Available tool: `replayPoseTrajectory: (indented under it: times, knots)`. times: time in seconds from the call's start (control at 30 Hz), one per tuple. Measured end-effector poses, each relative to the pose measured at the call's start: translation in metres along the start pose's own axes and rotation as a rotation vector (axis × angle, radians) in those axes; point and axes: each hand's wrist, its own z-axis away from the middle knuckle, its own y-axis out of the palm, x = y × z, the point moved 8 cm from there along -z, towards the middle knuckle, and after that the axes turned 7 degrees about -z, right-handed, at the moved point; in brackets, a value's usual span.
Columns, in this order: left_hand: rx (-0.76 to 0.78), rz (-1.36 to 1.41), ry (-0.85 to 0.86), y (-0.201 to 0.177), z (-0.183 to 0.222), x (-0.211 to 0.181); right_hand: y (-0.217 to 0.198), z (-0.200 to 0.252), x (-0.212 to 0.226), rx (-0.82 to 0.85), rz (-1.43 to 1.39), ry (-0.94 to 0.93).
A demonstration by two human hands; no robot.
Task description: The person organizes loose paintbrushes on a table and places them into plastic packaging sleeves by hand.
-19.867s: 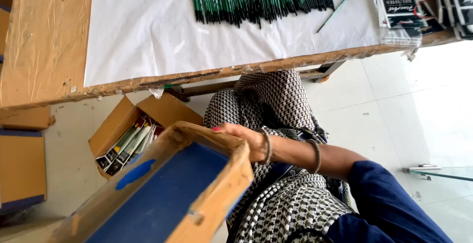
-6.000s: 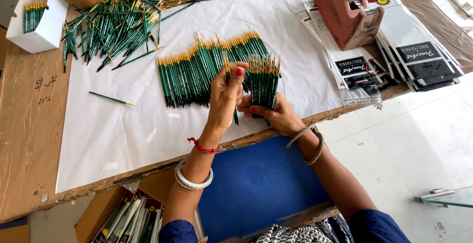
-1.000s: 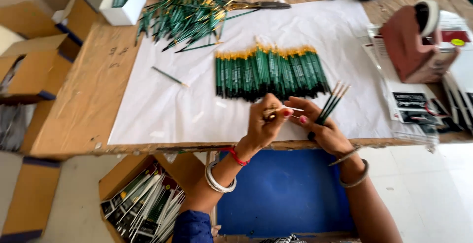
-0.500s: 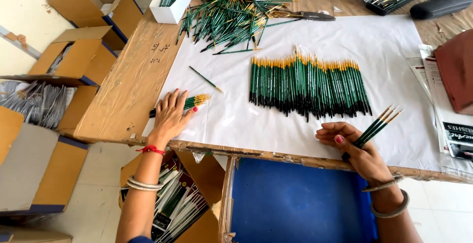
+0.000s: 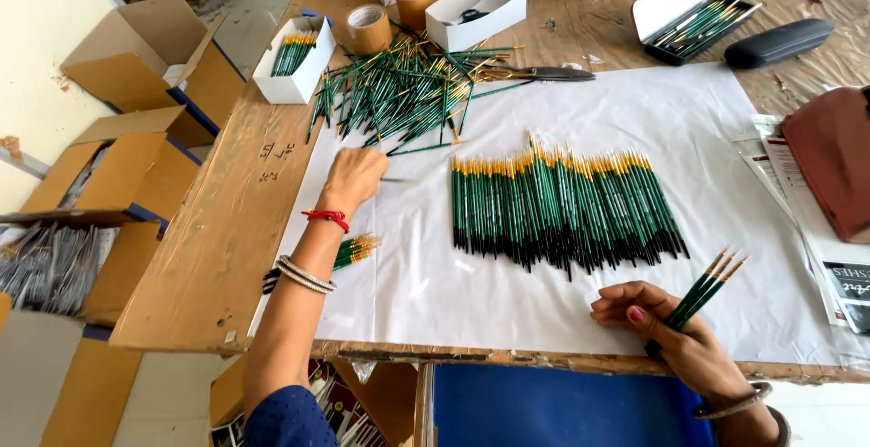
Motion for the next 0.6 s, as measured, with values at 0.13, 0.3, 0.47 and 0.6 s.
replayPoseTrajectory:
  times: [0.13,0.3,0.47,0.6]
  knots:
    - [-0.571,-0.051,-0.329,-0.112,-0.022,0.032,0.002,0.001,-0.001,0.011,0.074,0.014]
    - [-0.365,0.572,-0.324,-0.148,-0.022,-0.026,-0.013,0.009,0.022,-0.227,0.041,-0.058]
    - [-0.045,1.218,-0.379,-0.041,-0.027,-0.114,-0.064,-0.03,0.104,-0.394,0.415,-0.177]
    - [0.05,0.859,-0.5,-0.01,-0.033,-0.15,-0.135,-0.111,0.091,-0.486,1.191,-0.095]
